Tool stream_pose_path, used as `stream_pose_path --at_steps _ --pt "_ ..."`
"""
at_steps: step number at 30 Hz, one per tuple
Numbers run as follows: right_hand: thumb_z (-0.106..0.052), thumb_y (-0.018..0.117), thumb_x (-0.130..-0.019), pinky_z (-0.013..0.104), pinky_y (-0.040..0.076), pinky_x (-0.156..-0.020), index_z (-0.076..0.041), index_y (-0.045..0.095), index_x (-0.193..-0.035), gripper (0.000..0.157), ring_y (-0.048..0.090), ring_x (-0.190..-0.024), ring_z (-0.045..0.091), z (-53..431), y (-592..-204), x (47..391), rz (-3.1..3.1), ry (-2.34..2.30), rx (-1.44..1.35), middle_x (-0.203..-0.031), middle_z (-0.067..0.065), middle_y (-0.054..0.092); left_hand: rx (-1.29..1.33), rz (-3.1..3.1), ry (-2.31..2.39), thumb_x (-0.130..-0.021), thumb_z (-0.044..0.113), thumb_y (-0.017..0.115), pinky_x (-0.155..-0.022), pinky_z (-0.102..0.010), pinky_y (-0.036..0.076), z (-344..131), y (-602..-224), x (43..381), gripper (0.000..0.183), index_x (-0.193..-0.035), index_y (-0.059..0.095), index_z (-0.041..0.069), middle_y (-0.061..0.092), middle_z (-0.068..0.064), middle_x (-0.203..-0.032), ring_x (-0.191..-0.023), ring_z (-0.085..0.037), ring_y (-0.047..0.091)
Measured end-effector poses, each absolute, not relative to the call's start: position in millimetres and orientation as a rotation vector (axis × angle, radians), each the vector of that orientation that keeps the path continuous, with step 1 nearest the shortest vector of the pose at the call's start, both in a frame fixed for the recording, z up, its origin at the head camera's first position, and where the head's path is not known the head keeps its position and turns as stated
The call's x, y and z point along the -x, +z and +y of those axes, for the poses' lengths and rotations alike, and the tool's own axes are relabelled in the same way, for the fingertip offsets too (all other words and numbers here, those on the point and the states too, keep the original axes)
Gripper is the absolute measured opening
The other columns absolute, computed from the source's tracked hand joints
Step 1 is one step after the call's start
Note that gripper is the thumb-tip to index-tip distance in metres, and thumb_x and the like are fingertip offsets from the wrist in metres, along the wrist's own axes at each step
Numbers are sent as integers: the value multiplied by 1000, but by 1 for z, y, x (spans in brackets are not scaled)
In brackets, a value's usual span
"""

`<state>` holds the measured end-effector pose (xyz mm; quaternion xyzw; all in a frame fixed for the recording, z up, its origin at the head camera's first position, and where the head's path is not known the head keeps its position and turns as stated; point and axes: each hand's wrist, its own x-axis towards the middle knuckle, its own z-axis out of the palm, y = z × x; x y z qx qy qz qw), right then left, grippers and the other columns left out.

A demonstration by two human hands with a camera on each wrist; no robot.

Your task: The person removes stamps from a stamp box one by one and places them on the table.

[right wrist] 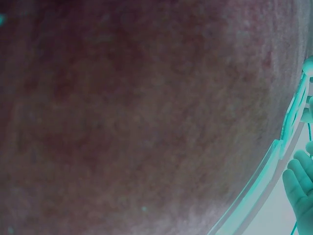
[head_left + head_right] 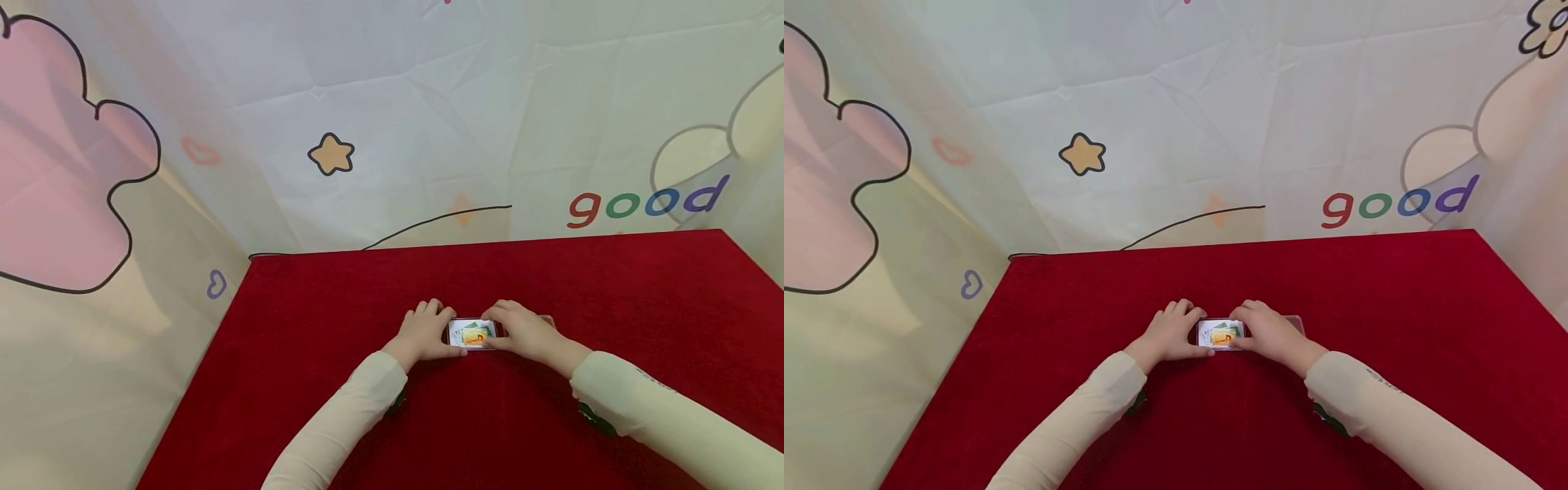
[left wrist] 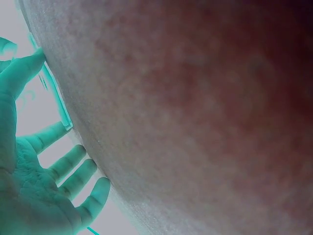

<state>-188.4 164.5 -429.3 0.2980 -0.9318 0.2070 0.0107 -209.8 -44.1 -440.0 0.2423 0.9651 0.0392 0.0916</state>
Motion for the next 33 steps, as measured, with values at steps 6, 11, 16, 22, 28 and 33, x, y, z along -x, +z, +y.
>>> stream_pose_path --at_steps 6,11,16,22,28,33 --pt "-19 76 -79 39 49 -78 0 63 -105 35 55 -88 20 162 -431 188 -2901 672 -941 -96 9 62 -721 2868 113 -80 61 64 -91 -36 41 -44 -440 210 68 -134 48 22 45 -3 -128 -116 -18 42" --pt "-17 76 -79 38 49 -78 1 62 -104 33 56 -87 21 160 -430 188 -2901 688 -951 -95 9 61 -721 2870 104 -80 61 63 -90 -36 41 -44 -440 209 69 -134 48 22 45 -3 -128 -116 -18 42" --pt "-16 76 -80 38 50 -78 1 62 -102 31 57 -89 22 159 -432 188 -2898 699 -953 -95 9 62 -727 2871 80 -81 62 62 -91 -36 41 -45 -441 209 68 -134 48 22 45 -3 -129 -117 -18 42" --pt "-15 76 -80 33 48 -74 0 63 -100 28 55 -85 18 157 -433 189 -2902 730 -951 -93 7 61 -725 2868 82 -81 61 62 -92 -36 41 -44 -439 209 67 -134 48 22 45 -3 -130 -117 -19 42" --pt "-12 76 -79 29 46 -71 0 63 -97 24 51 -80 15 156 -433 191 -2884 736 -963 -91 6 61 -724 2868 90 -81 62 62 -91 -36 41 -44 -439 208 67 -133 49 22 46 -3 -128 -116 -18 42" --pt "-10 76 -79 28 46 -69 0 63 -95 23 51 -78 15 156 -434 193 -2881 759 -964 -90 7 61 -717 2875 94 -80 62 63 -89 -35 41 -44 -440 208 66 -132 50 23 46 -3 -126 -115 -18 43"
